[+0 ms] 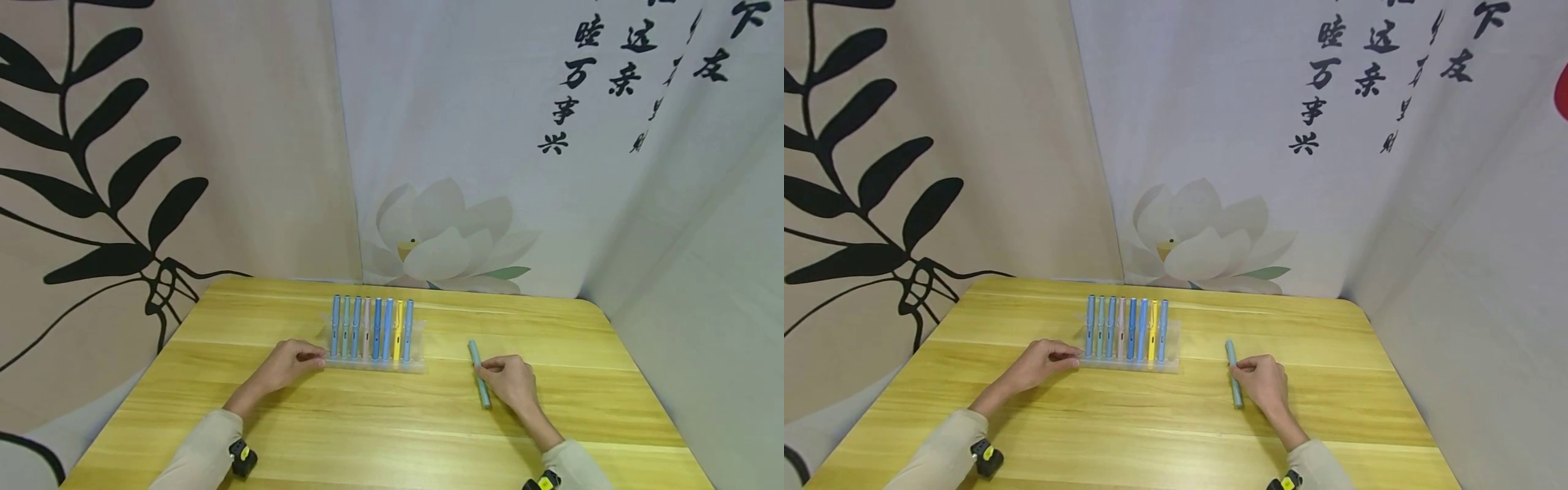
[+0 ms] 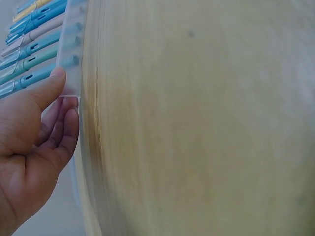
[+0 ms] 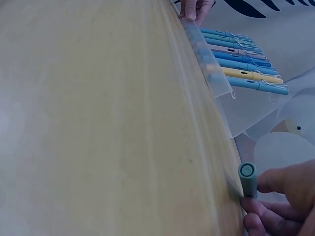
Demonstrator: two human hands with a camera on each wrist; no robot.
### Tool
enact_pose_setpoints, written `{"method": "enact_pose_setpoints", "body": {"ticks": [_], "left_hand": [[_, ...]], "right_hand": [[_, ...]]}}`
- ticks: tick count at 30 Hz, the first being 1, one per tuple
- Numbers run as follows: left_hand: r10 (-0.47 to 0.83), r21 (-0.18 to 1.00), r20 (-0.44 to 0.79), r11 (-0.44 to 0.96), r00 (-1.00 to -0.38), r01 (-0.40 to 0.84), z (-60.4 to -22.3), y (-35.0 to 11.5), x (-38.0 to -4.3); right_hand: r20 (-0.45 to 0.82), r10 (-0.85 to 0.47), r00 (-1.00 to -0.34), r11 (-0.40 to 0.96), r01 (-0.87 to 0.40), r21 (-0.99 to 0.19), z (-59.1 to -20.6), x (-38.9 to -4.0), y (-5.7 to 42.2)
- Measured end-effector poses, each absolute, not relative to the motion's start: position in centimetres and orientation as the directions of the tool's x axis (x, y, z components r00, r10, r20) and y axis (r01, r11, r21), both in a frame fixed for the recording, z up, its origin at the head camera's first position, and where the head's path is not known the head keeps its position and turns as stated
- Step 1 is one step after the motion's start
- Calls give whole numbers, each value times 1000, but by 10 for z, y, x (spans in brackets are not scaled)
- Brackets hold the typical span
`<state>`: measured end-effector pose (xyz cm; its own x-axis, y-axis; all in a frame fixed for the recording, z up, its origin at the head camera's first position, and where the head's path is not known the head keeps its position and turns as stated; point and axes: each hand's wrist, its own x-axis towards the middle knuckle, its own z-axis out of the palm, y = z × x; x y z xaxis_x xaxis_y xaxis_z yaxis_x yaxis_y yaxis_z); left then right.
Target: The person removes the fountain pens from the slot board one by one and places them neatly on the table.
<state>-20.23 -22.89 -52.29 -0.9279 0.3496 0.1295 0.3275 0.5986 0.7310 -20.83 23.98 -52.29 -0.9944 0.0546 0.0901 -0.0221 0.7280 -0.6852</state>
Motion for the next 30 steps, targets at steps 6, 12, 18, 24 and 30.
{"method": "enact_pose_setpoints", "body": {"ticks": [6,12,18,24,30], "left_hand": [[359,730,121,600,-926,328,-524,-229,-202],[355,736,121,595,-927,324,-524,-230,-203],[352,739,115,595,-929,317,-522,-229,-202],[354,734,122,597,-927,325,-522,-229,-202],[355,727,135,599,-925,335,-522,-229,-202]], "right_hand": [[97,51,-994,751,-25,-660,-523,-208,238],[103,42,-994,755,-36,-655,-521,-208,236],[115,30,-993,748,-54,-661,-515,-208,237],[149,-6,-989,722,-107,-683,-505,-208,233],[164,-70,-984,670,-168,-723,-495,-211,223]]}}
